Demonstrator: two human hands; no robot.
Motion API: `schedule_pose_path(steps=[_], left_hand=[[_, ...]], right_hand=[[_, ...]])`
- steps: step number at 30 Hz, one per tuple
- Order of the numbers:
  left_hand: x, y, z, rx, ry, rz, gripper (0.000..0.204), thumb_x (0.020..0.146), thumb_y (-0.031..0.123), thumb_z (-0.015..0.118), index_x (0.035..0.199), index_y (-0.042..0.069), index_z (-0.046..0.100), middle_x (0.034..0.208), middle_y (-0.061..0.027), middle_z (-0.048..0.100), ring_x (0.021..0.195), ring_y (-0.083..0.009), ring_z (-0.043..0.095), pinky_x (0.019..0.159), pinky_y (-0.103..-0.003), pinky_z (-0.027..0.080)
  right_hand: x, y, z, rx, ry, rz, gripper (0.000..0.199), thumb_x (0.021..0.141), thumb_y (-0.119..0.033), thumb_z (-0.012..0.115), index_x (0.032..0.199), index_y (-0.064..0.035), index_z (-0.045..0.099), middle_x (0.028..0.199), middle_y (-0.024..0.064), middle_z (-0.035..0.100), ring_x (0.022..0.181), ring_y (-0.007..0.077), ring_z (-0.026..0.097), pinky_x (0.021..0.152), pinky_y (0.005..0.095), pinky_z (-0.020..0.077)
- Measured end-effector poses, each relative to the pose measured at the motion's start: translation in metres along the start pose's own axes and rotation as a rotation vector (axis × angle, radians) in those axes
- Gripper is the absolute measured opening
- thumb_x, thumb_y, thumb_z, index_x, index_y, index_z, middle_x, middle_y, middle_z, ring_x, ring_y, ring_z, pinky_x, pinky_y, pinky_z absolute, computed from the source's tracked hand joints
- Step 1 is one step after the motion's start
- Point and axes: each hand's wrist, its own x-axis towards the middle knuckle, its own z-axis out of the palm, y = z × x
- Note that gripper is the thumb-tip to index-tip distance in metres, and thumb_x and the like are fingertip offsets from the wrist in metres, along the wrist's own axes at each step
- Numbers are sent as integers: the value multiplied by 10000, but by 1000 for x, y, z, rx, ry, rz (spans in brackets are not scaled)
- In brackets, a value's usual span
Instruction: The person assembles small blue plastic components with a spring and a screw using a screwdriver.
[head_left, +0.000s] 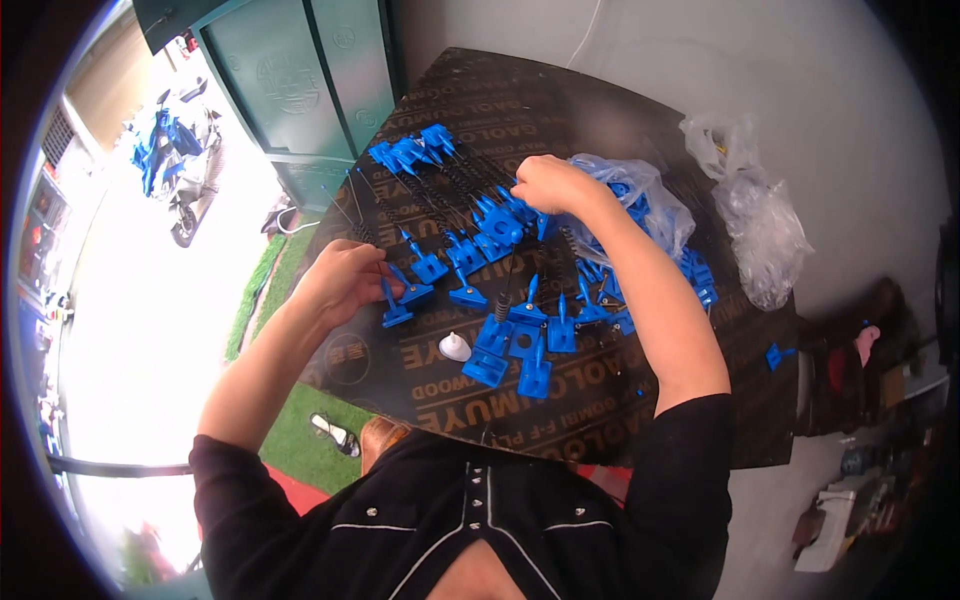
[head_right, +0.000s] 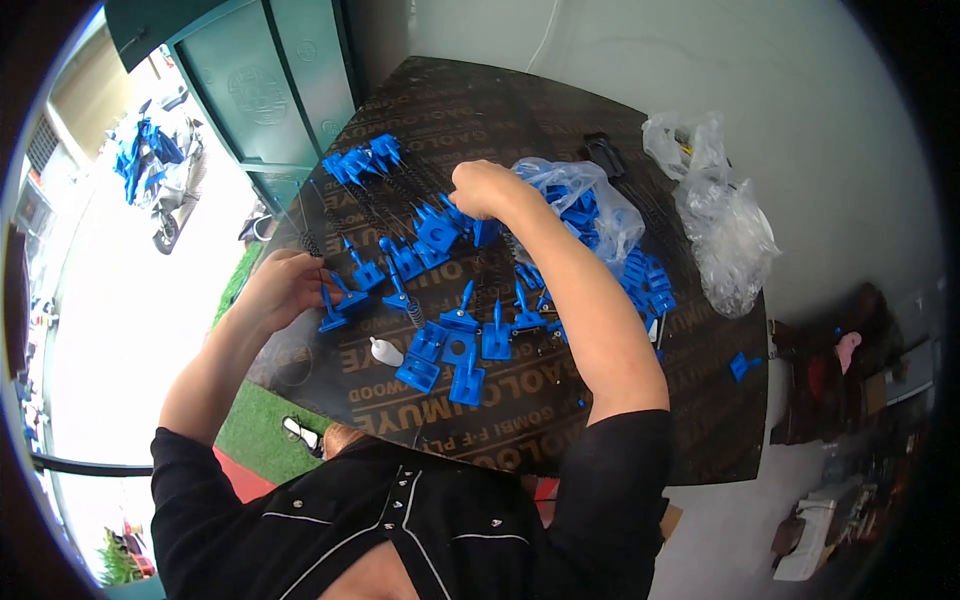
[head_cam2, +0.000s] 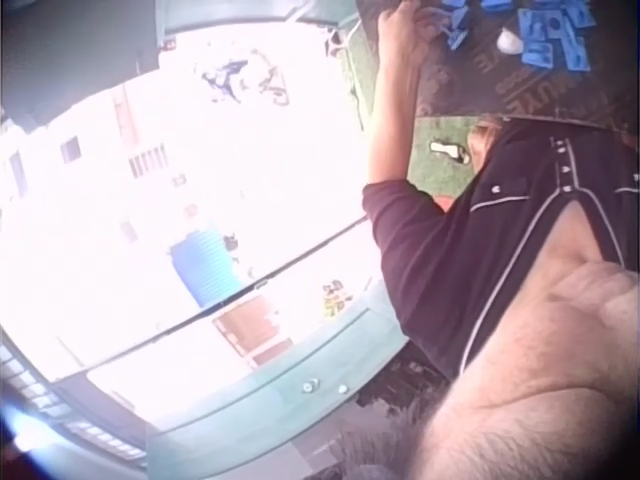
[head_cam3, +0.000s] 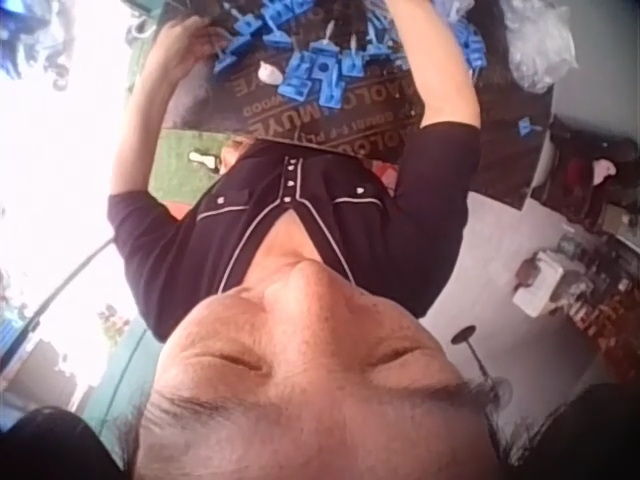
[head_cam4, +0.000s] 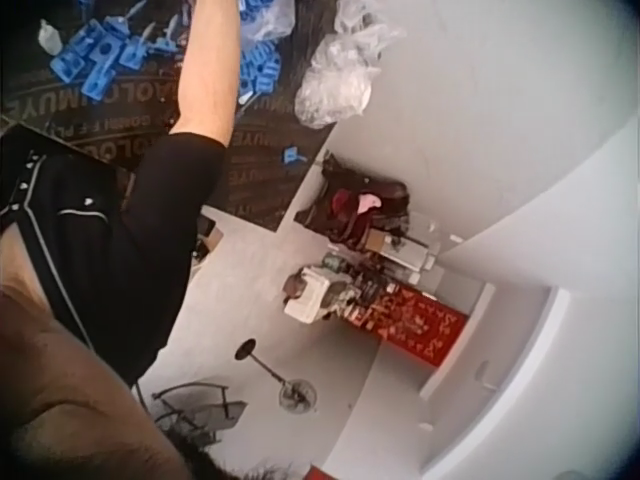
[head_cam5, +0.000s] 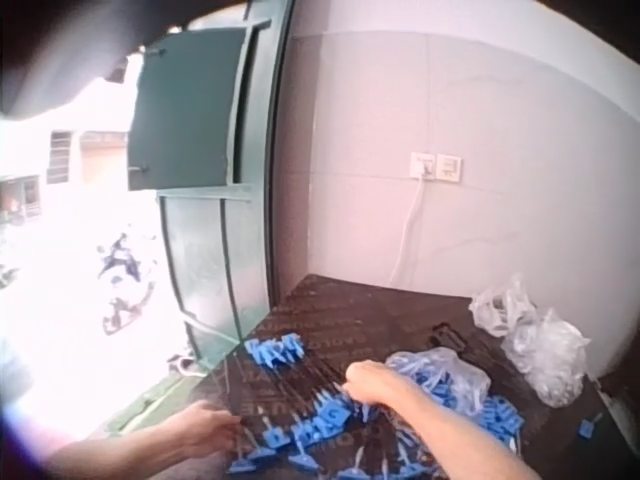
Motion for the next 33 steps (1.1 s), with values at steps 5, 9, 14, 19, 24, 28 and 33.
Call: schedule_pose_path(steps=[5, 9, 14, 19, 24, 28, 33], left_hand=[[-11, 2, 4, 33, -2, 17, 344, 891, 59, 485, 1167, -134, 418, 1056, -272, 551, 905, -344, 604, 763, -403, 530], [-14, 1, 1, 58, -20, 23, 445, 885, 56, 489, 1257, -146, 351, 1126, -295, 523, 969, -348, 585, 784, -401, 525], [-21, -6, -3, 6, -49, 84, 563, 881, 61, 500, 1341, -155, 258, 1175, -307, 504, 1003, -352, 576, 851, -392, 507], [-30, -11, 4, 79, -48, 131, 619, 875, 73, 517, 1371, -155, 224, 1199, -282, 499, 1016, -310, 580, 872, -363, 499], [-31, -23, 0, 219, -51, 238, 636, 856, 77, 542, 1369, -154, 245, 1217, -241, 499, 1020, -271, 581, 879, -342, 492], [-28, -35, -10, 513, 15, 437, 585, 848, 71, 550, 1363, -94, 327, 1207, -198, 504, 1074, -250, 539, 894, -331, 465], [-33, -31, -3, 815, 109, 608, 521, 847, 78, 558, 1335, -22, 405, 1224, -151, 493, 1143, -241, 483, 931, -333, 424]], right_hand=[[-30, 14, 17, -15, 368, -178, 158, 823, -78, 554, 845, 57, 632, 880, 271, 632, 875, 395, 627, 773, 449, 508], [-73, 10, 18, 3, 520, -184, 118, 832, -50, 515, 826, 34, 597, 842, 226, 633, 835, 403, 613, 756, 466, 484], [-115, -14, 19, -62, 260, 128, 262, 862, -217, 568, 830, 36, 624, 838, 273, 635, 784, 425, 623, 692, 489, 500], [-118, -35, 42, -128, 221, 254, 644, 798, -521, 620, 918, 111, 604, 844, 234, 670, 808, 364, 671, 690, 436, 535], [-110, -42, 46, -106, 201, 364, 689, 771, -525, 628, 961, 135, 575, 879, 261, 663, 855, 365, 668, 740, 436, 530], [-109, -37, 46, -74, 139, 404, 675, 777, -376, 619, 1117, 194, 492, 952, 290, 647, 874, 350, 675, 713, 400, 550], [-110, -30, 49, -76, 171, 460, 673, 743, -317, 627, 1166, 177, 450, 954, 294, 645, 877, 358, 673, 718, 410, 549]])
